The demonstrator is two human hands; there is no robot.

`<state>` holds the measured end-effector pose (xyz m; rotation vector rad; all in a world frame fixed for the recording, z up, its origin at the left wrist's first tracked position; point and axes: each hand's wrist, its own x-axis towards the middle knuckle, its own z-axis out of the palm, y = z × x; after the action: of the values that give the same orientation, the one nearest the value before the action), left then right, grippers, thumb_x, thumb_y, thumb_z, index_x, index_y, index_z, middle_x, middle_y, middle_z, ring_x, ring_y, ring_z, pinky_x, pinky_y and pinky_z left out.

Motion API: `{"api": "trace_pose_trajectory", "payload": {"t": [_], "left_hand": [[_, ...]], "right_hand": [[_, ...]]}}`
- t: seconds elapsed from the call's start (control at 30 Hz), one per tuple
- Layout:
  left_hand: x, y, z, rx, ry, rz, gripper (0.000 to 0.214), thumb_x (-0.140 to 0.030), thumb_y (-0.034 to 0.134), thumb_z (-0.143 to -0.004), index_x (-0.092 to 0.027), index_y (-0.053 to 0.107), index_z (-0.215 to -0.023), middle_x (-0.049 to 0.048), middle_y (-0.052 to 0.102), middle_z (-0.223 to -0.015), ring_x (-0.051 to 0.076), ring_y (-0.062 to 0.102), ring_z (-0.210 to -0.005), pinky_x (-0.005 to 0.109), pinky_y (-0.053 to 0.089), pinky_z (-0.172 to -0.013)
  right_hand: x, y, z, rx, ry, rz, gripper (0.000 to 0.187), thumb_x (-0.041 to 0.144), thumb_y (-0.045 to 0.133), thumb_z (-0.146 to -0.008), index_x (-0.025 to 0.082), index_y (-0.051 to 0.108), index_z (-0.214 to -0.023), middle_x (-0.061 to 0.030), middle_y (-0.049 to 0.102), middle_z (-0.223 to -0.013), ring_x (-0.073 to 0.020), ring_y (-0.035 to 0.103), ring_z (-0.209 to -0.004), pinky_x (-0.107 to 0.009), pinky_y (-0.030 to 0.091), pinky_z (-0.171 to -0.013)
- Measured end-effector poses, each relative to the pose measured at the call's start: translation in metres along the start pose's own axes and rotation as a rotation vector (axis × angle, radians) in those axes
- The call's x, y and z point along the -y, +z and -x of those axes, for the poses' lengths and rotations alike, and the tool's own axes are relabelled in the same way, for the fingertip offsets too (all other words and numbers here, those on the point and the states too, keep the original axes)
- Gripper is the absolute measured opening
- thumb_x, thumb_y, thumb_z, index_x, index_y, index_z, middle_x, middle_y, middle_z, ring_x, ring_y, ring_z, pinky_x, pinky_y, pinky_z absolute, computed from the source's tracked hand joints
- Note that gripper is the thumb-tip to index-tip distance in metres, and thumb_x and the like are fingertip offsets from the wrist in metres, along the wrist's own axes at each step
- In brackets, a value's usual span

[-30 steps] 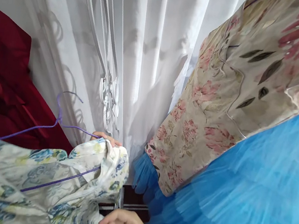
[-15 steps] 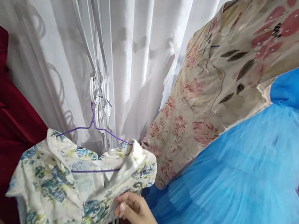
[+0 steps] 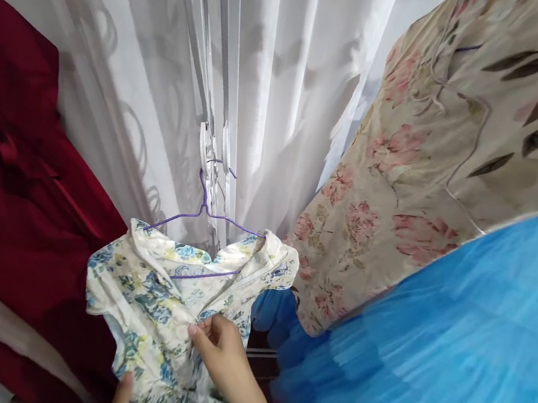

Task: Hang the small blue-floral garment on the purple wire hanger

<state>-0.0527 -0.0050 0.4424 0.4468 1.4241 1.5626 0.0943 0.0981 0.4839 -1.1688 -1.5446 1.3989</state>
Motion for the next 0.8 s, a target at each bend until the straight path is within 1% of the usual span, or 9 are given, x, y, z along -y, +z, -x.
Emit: {"api": "trace_pose_trajectory", "payload": {"t": [0.1,0.2,0.27,0.33,0.4,0.47,0.57,0.7,0.8], "left_hand": [[0.007,0.003,-0.021,0.071,0.084,-0.129,0.06,-0.051,0.075,-0.073,-0.025,0.061,-0.125,0.0078,0.068,-0.119,0.032,0.051,-0.129,0.044,0.043,-0.108],[0.004,0.001,-0.041,0.145,0.224,-0.218,0.051,-0.043,0.075,-0.073,-0.021,0.062,-0.118,0.0099,0.067,-0.117,0.032,0.056,-0.123,0.044,0.047,-0.102],[0.0,-0.002,-0.052,0.028,0.362,-0.22,0.047,-0.041,0.072,-0.076,-0.02,0.059,-0.117,0.0108,0.067,-0.113,0.031,0.063,-0.111,0.045,0.051,-0.095],[-0.002,-0.002,-0.058,-0.167,0.592,-0.212,0.051,-0.036,0.074,-0.076,-0.022,0.052,-0.12,0.0108,0.062,-0.117,0.027,0.062,-0.108,0.042,0.051,-0.092],[-0.001,0.002,-0.057,-0.225,0.821,-0.268,0.052,-0.03,0.074,-0.076,-0.023,0.049,-0.121,0.0106,0.057,-0.121,0.025,0.058,-0.111,0.04,0.049,-0.093],[0.002,0.013,-0.051,-0.025,0.9,-0.419,0.043,-0.027,0.07,-0.079,-0.023,0.052,-0.118,0.0104,0.057,-0.118,0.024,0.057,-0.111,0.037,0.049,-0.093],[0.005,0.034,-0.043,0.366,0.836,-0.565,0.029,-0.025,0.059,-0.087,-0.023,0.055,-0.116,0.0084,0.063,-0.108,0.023,0.062,-0.101,0.035,0.05,-0.087],[0.003,0.051,-0.042,0.501,0.815,-0.554,0.01,-0.022,0.048,-0.092,-0.021,0.058,-0.095,0.0039,0.063,-0.085,0.019,0.062,-0.082,0.03,0.05,-0.076],[0.002,0.049,-0.044,0.586,0.803,-0.588,0.011,-0.019,0.046,-0.093,-0.021,0.056,-0.094,0.0043,0.062,-0.087,0.018,0.061,-0.084,0.029,0.048,-0.079]], "right_hand": [[0.005,0.006,-0.001,-0.068,-0.064,-0.043,0.037,0.049,0.065,-0.084,0.017,0.057,-0.067,-0.0001,0.058,-0.059,-0.013,0.05,-0.055,-0.025,0.036,-0.053],[0.009,0.002,0.007,-0.104,-0.089,-0.157,0.034,0.045,0.069,-0.082,0.017,0.058,-0.068,0.0004,0.059,-0.058,-0.0111,0.046,-0.051,-0.024,0.033,-0.051],[0.007,-0.002,0.015,-0.132,-0.041,-0.264,0.032,0.044,0.072,-0.078,0.017,0.059,-0.069,0.0016,0.058,-0.055,-0.0094,0.042,-0.046,-0.023,0.029,-0.046],[0.005,-0.002,0.021,-0.149,0.018,-0.363,0.031,0.043,0.074,-0.075,0.017,0.058,-0.07,0.0029,0.057,-0.051,-0.0078,0.038,-0.041,-0.022,0.023,-0.042],[0.003,0.002,0.026,-0.151,0.059,-0.436,0.029,0.04,0.073,-0.076,0.016,0.058,-0.069,0.0027,0.058,-0.05,-0.0068,0.036,-0.038,-0.022,0.02,-0.04],[0.003,0.008,0.028,-0.133,0.071,-0.483,0.026,0.037,0.071,-0.077,0.016,0.059,-0.069,0.0022,0.06,-0.049,-0.006,0.034,-0.036,-0.021,0.019,-0.04],[0.006,0.017,0.031,-0.1,0.057,-0.505,0.023,0.033,0.069,-0.077,0.015,0.059,-0.067,0.0014,0.061,-0.048,-0.0051,0.03,-0.035,-0.022,0.017,-0.04],[0.013,0.017,0.033,-0.14,0.071,-0.535,0.022,0.032,0.069,-0.076,0.015,0.059,-0.066,0.0012,0.06,-0.045,-0.0047,0.025,-0.035,-0.022,0.014,-0.039],[0.03,0.005,0.025,-0.192,0.044,-0.601,0.022,0.03,0.07,-0.073,0.014,0.06,-0.062,0.0027,0.055,-0.043,-0.0039,0.023,-0.035,-0.022,0.012,-0.039]]}}
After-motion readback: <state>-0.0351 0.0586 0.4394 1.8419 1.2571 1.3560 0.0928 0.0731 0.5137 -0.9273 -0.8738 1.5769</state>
